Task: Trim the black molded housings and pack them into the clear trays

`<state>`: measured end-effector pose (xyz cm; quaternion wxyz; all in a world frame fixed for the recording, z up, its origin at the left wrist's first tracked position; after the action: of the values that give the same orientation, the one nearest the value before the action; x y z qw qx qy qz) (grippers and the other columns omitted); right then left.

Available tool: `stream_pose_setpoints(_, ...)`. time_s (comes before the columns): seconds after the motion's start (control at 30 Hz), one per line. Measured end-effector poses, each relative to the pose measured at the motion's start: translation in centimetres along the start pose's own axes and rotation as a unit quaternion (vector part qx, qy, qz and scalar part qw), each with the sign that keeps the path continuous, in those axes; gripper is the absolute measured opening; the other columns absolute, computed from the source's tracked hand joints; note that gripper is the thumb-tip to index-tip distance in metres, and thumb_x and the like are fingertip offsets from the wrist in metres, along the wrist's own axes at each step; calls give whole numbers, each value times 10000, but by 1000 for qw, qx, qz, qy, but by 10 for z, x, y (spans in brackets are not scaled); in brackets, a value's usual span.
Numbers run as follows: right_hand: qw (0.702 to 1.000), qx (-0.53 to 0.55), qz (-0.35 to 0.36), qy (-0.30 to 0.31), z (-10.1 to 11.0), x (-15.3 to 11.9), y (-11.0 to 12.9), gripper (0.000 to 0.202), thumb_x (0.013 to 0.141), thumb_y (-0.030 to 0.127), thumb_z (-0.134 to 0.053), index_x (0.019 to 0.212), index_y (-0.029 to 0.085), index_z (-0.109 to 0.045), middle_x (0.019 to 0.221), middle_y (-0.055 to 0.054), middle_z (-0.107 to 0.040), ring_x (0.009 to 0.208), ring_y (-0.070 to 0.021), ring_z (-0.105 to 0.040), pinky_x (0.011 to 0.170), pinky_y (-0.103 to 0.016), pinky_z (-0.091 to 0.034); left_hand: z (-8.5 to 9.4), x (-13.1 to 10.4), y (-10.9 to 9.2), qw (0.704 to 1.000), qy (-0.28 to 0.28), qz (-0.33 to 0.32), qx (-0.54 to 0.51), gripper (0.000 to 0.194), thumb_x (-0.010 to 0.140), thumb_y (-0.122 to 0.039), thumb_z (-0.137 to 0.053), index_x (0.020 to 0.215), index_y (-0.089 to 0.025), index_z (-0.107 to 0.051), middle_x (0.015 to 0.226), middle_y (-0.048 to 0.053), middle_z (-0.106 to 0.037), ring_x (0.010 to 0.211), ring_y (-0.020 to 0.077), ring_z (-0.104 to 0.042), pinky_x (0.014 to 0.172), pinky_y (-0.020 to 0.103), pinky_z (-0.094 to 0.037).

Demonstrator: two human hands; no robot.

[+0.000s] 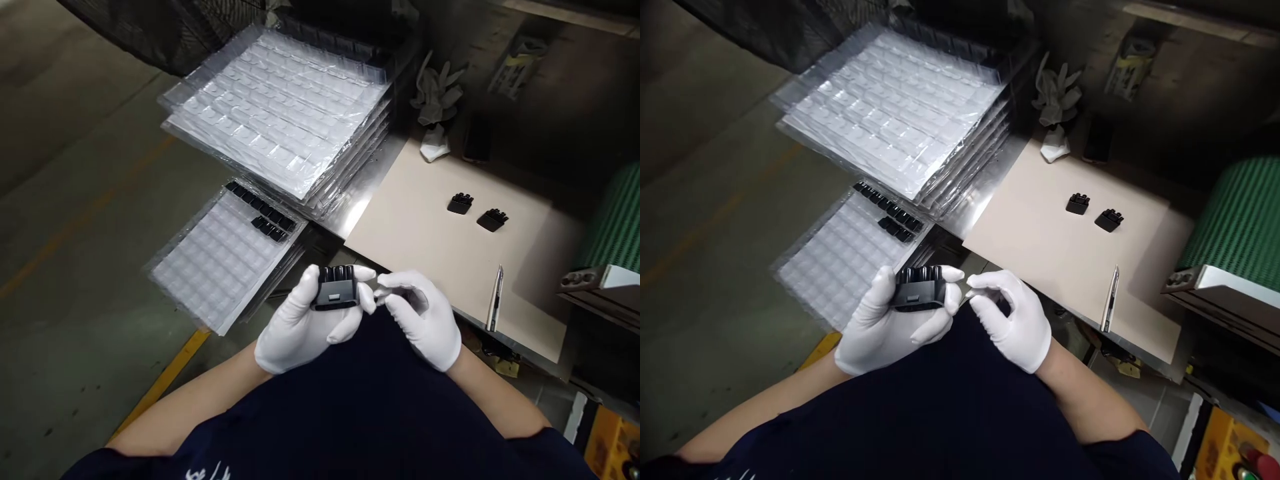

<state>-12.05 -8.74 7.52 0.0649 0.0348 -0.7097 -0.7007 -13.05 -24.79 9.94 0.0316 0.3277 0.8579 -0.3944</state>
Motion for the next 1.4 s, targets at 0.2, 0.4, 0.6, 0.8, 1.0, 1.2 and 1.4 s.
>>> stream_pose_setpoints(0.2, 966, -123, 228, -8, -19, 7, 33, 207, 955, 335, -671, 1148, 288, -615, 950, -40, -681, 907, -219, -674, 809, -395, -577, 8, -9, -2, 999, 25, -17, 25, 628, 942, -686, -488, 1222, -160, -685, 888, 64, -653, 544, 86, -426, 602, 290, -371)
stream_pose_setpoints(0.4, 931, -184, 313, 27, -49, 32, 45, 228, 916, 233, -664, 1132, 287, -620, 802, -7, -639, 773, -200, -650, 765, -383, -565, 30, -11, -17, 998, 63, -13, 19, 641, 951, -697, -450, 1261, -169, -641, 685, 15, -575, 575, 124, -417, 653, 301, -380)
stream_pose_setpoints(0.6, 933, -229, 269, 68, -87, 69, 42, 148, 926, 172, -635, 1056, 241, -649, 827, -29, -672, 735, -176, -648, 694, -333, -525, 58, -17, -45, 997, 36, 57, -31, 537, 998, -617, -424, 1022, -149, -685, 628, 15, -560, 557, 121, -457, 627, 277, -393)
stream_pose_setpoints(0.8, 955, -205, 197, 90, -124, 107, 34, 110, 968, 205, -622, 1048, 235, -691, 927, -41, -730, 897, -198, -696, 850, -380, -571, 98, -27, -68, 995, 39, 51, -75, 529, 976, -626, -485, 1110, -163, -704, 749, 56, -675, 675, 161, -610, 694, 287, -487)
stream_pose_setpoints(1.0, 973, -134, 51, 179, -166, 140, 19, 110, 958, 218, -641, 996, 218, -744, 998, -27, -752, 958, -187, -712, 879, -338, -578, 139, -36, -76, 992, -3, 17, -129, 553, 818, -665, -695, 1033, -160, -752, 736, 38, -651, 612, 117, -564, 592, 231, -489)
stream_pose_setpoints(1.2, 964, -114, -7, 239, -202, 163, 11, 237, 1001, 268, -568, 833, 201, -720, 952, -23, -736, 908, -185, -693, 776, -304, -560, 163, -38, -82, 981, 23, 10, -192, 722, 812, -782, -595, 977, -97, -751, 554, -41, -463, 383, 40, -284, 335, 183, -305)
stream_pose_setpoints(1.4, 962, -95, -58, 248, -230, 179, -1, 305, 1013, 263, -541, 747, 195, -674, 896, -2, -720, 902, -156, -675, 788, -274, -536, 179, -40, -98, 972, 41, 11, -230, 730, 826, -822, -523, 934, -125, -712, 525, -66, -431, 314, 24, -211, 240, 168, -206)
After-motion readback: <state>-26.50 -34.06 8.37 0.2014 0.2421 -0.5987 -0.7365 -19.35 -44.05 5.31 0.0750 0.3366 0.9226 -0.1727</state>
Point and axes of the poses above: each hand's wrist, its own x-axis towards the middle knuckle, its own z-axis out of the back of the hand, y = z × x, the point moved 5 cm from there along x, towards the middle knuckle
